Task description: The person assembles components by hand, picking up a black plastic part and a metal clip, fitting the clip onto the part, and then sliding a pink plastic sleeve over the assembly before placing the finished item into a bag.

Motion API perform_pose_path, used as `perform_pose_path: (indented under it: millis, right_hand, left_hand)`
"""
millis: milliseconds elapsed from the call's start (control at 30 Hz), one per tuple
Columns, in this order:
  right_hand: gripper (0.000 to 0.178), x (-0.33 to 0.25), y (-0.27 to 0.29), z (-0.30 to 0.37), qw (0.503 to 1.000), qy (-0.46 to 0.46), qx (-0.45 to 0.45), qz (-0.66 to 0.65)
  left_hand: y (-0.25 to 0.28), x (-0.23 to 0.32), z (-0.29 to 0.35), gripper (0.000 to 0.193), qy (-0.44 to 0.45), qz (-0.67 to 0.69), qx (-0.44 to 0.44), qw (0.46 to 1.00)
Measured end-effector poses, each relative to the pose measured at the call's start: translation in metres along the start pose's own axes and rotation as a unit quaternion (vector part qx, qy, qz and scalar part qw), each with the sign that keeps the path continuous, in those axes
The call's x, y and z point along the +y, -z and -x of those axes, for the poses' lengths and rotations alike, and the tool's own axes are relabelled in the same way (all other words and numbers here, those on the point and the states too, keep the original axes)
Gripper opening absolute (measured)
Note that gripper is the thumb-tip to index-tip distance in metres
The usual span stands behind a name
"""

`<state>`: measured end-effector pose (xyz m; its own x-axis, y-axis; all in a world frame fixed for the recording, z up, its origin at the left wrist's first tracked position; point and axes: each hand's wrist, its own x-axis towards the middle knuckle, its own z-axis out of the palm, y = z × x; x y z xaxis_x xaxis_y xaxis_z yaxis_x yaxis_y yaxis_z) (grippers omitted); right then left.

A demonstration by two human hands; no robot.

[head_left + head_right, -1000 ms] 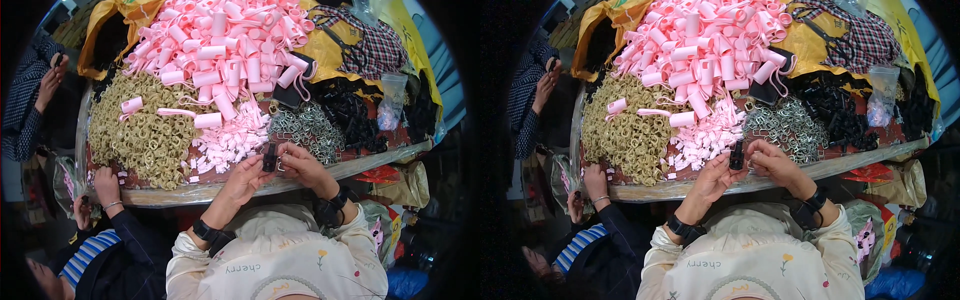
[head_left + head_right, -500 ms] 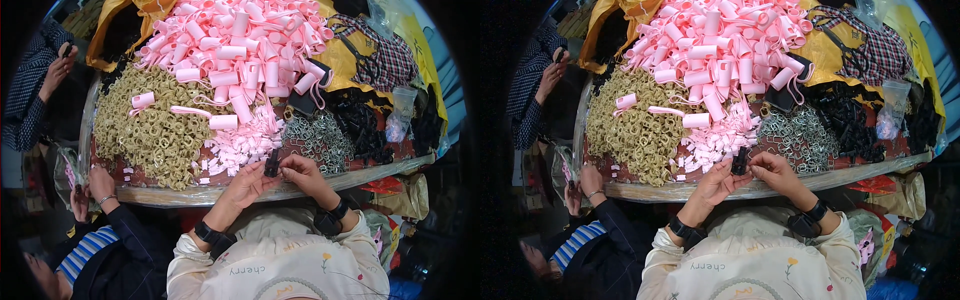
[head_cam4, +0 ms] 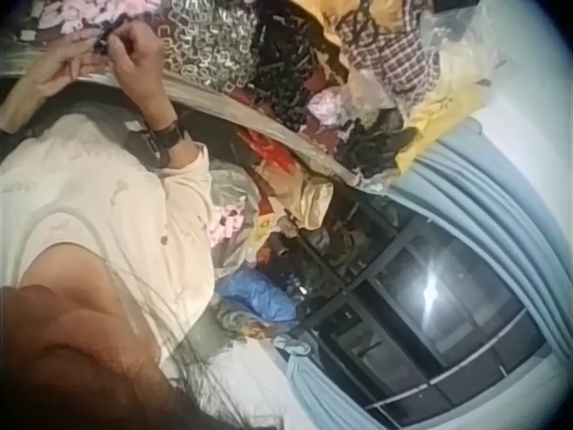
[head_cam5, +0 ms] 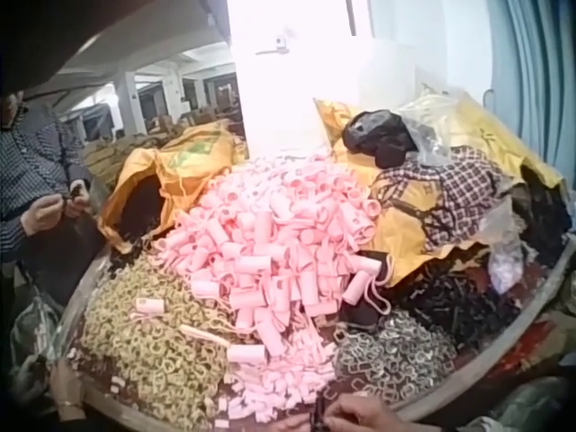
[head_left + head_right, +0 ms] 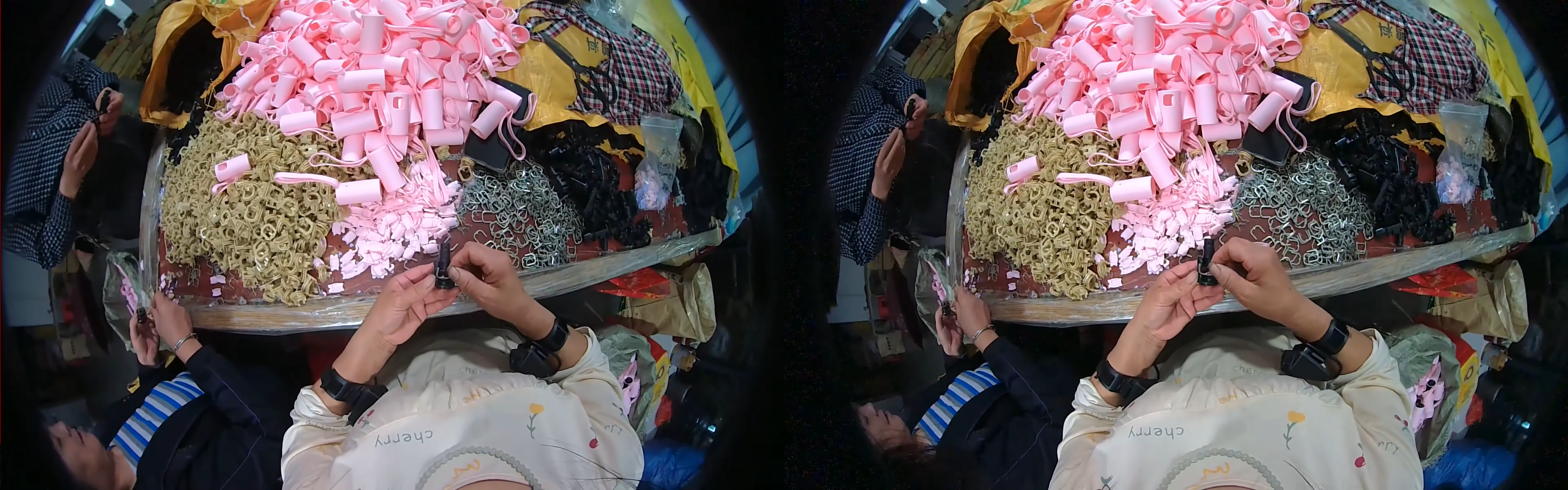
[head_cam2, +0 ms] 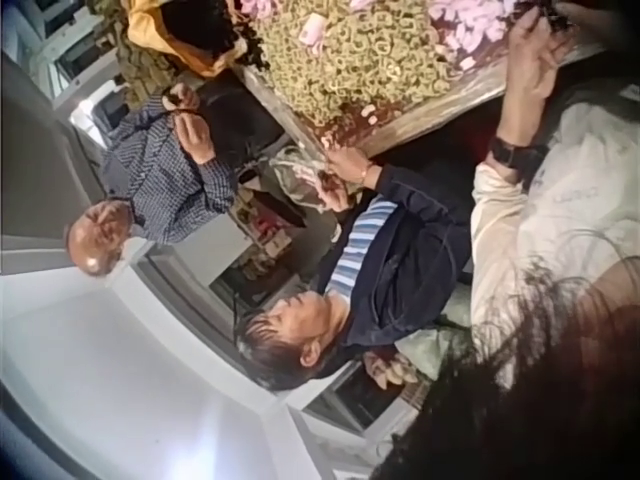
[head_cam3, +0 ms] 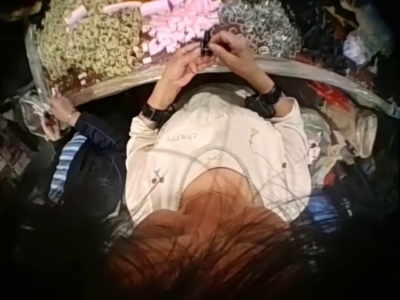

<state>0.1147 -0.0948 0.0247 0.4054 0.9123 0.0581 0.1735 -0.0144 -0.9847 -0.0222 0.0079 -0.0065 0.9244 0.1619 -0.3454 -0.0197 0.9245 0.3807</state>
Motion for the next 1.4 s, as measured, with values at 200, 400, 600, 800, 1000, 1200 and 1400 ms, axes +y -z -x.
perform_pose_path:
  millis: [200, 400, 600, 800, 1000, 1200, 1400]
  right_hand:
    - [0.007, -0.011, -0.003, -0.002, 0.988, 0.083, 0.005, 0.134]
    - [0.006, -0.009, -0.007, 0.001, 0.967, 0.157, 0.023, 0.199]
    - [0.008, -0.012, -0.004, 0.000, 0.932, 0.255, -0.011, 0.256]
    - [0.008, -0.014, -0.010, 0.002, 0.982, 0.118, -0.090, 0.118]
    - [0.009, 0.000, -0.033, -0.018, 0.990, 0.018, -0.140, 0.001]
    - [0.011, -0.003, -0.088, -0.071, 0.925, 0.270, -0.195, 0.183]
    - [0.009, 0.017, -0.132, -0.101, 0.819, 0.356, -0.183, 0.410]
  left_hand:
    - [0.006, 0.000, 0.005, 0.030, 0.001, 0.005, 0.013, 1.000]
    - [0.001, 0.000, 0.010, 0.030, -0.004, 0.000, 0.010, 1.000]
    - [-0.001, 0.000, 0.016, 0.027, -0.010, -0.039, 0.047, 0.998]
    - [0.000, 0.008, 0.025, 0.026, -0.012, -0.069, 0.061, 0.996]
    - [0.013, 0.023, 0.051, 0.025, -0.086, -0.028, 0.088, 0.992]
    - [0.056, 0.042, 0.095, 0.024, -0.235, 0.032, 0.168, 0.957]
    - [0.066, 0.051, 0.111, 0.022, -0.281, 0.010, 0.208, 0.937]
